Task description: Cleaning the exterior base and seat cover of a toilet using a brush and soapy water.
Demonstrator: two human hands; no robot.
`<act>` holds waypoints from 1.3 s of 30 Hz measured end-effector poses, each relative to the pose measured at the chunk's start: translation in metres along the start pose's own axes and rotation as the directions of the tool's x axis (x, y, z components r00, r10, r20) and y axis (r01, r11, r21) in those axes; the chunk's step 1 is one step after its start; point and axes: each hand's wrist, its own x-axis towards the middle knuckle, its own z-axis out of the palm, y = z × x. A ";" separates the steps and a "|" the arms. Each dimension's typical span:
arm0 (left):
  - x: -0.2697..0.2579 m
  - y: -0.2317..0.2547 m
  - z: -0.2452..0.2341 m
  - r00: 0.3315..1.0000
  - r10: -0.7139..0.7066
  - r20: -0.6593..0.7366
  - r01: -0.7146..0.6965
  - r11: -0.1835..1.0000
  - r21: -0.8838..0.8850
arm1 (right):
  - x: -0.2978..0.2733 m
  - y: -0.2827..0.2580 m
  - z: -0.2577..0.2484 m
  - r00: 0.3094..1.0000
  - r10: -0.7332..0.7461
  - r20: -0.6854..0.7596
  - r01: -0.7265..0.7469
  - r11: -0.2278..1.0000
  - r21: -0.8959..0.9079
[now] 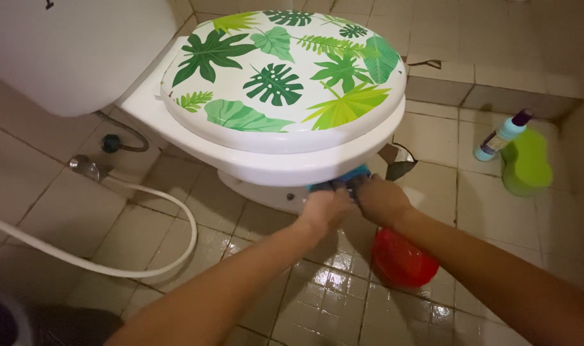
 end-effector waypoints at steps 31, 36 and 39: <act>0.024 0.037 -0.028 0.991 -0.009 0.134 -0.032 0.951 0.307 | 0.016 0.024 0.066 0.973 0.226 0.054 -0.230 0.906 0.355; 0.059 0.027 0.056 0.998 0.005 -0.061 0.011 0.965 0.262 | 0.009 0.023 0.071 0.978 0.174 -0.113 -0.094 0.857 0.507; 0.079 0.031 0.048 0.979 0.112 -0.168 -0.069 0.967 0.247 | -0.012 0.052 0.073 0.933 0.107 -0.343 0.112 0.821 0.560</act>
